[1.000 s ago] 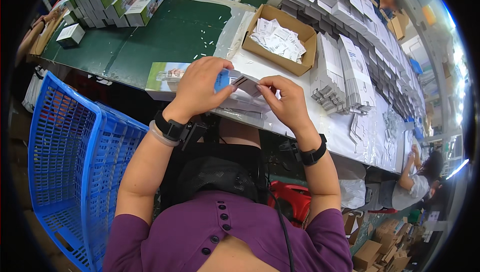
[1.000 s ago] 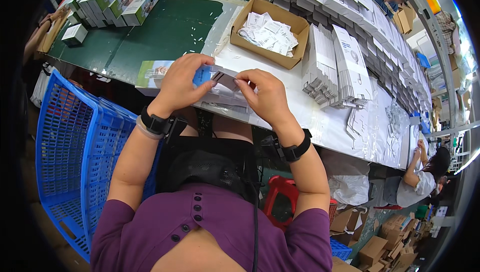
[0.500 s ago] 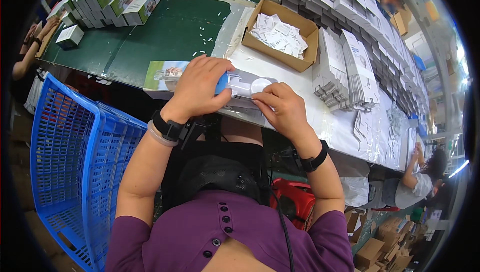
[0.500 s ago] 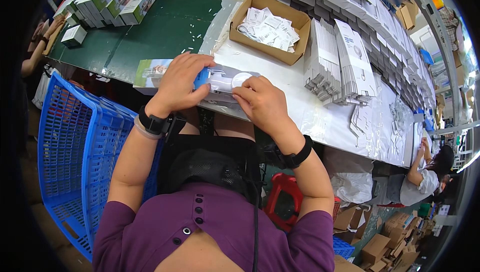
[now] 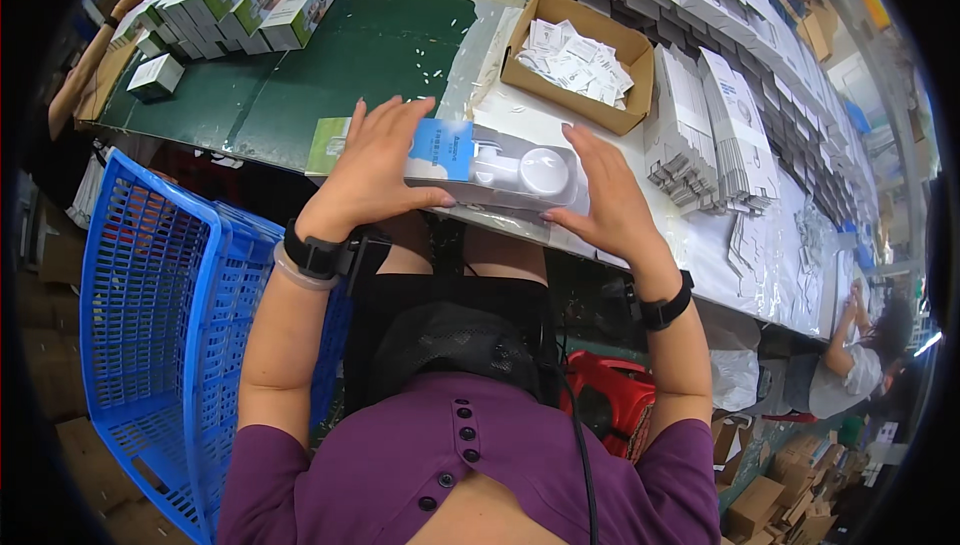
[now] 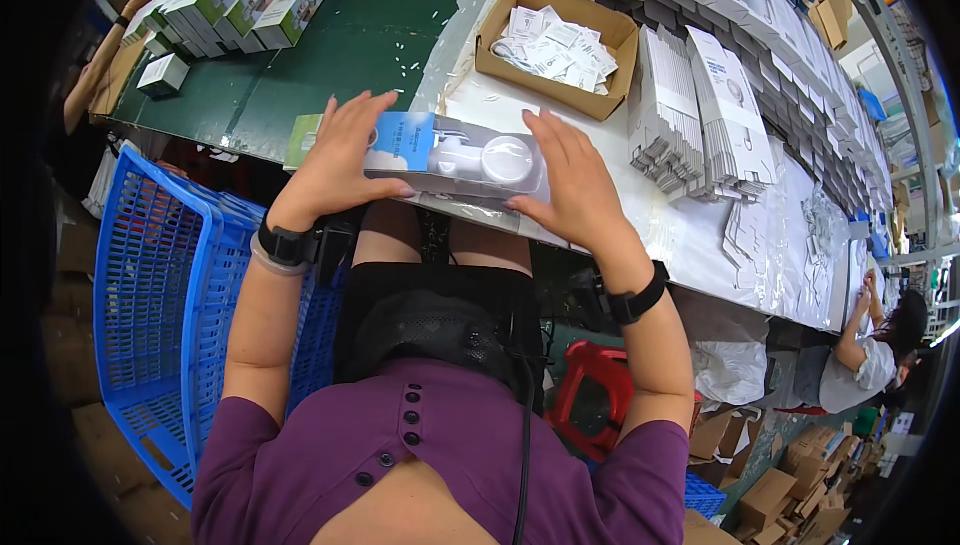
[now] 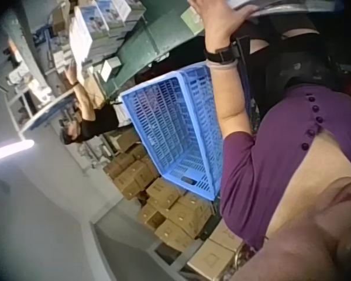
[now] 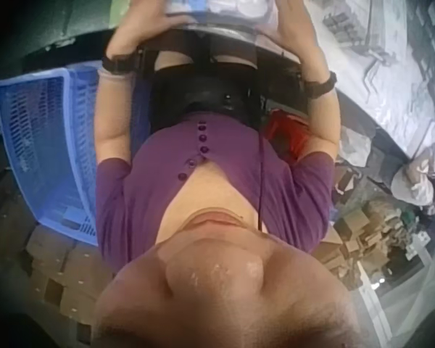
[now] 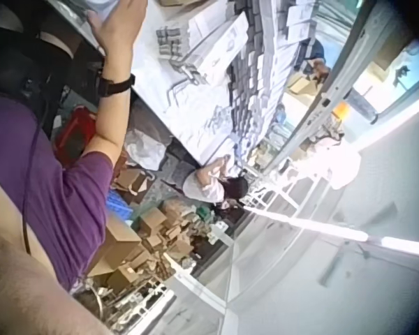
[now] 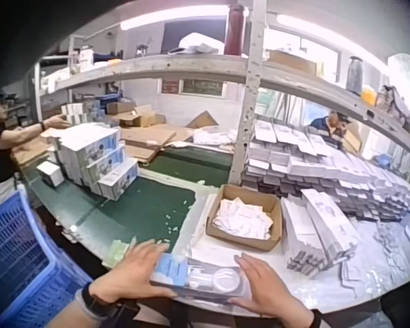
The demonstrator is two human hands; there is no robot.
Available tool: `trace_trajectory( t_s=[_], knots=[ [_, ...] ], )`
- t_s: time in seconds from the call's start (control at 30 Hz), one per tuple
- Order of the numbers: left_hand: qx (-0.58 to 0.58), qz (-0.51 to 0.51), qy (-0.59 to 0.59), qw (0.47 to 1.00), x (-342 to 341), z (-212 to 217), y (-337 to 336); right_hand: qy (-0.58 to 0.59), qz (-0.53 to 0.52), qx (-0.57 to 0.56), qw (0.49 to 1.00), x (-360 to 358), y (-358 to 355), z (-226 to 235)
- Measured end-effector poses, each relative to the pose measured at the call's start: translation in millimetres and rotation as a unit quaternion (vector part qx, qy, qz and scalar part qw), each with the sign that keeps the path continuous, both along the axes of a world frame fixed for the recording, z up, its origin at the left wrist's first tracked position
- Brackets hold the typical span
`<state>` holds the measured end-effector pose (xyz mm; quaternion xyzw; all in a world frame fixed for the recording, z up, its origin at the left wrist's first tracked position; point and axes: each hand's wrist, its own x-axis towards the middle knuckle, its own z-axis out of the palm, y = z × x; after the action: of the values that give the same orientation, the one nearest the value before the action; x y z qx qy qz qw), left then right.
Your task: Packing manufactured items into small cardboard boxes at a factory workbench.
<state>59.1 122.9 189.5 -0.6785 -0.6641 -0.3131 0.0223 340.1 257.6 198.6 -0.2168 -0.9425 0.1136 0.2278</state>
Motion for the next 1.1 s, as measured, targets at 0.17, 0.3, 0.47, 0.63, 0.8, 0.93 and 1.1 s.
trace_trajectory(
  t_s=[0.17, 0.3, 0.47, 0.63, 0.8, 0.93, 1.1],
  knots=[
    [-0.074, -0.008, 0.05, 0.996, 1, -1, 10, -0.072, -0.016, -0.18, 0.981, -14, 8, -6],
    [-0.038, -0.018, -0.008, 0.999, 1, 17, 10, 0.049, 0.065, -0.289, 0.954, -46, -1, 11],
    [0.111, 0.039, -0.203, 0.972, -4, 43, 7, 0.24, 0.128, -0.155, 0.95, -53, -1, 69],
    [0.275, 0.036, -0.455, 0.846, 27, 41, 28, 0.368, 0.07, -0.184, 0.909, -74, -4, 78],
    [0.268, 0.134, -0.364, 0.882, 55, 3, 41, 0.317, 0.099, -0.445, 0.832, -119, -12, 35],
    [0.268, -0.029, -0.394, 0.879, 51, -1, 22, 0.33, 0.101, -0.523, 0.78, -115, -2, 26],
    [0.192, -0.131, -0.638, 0.734, 6, 30, 34, 0.317, 0.145, -0.543, 0.764, -118, -1, 31]
  ],
)
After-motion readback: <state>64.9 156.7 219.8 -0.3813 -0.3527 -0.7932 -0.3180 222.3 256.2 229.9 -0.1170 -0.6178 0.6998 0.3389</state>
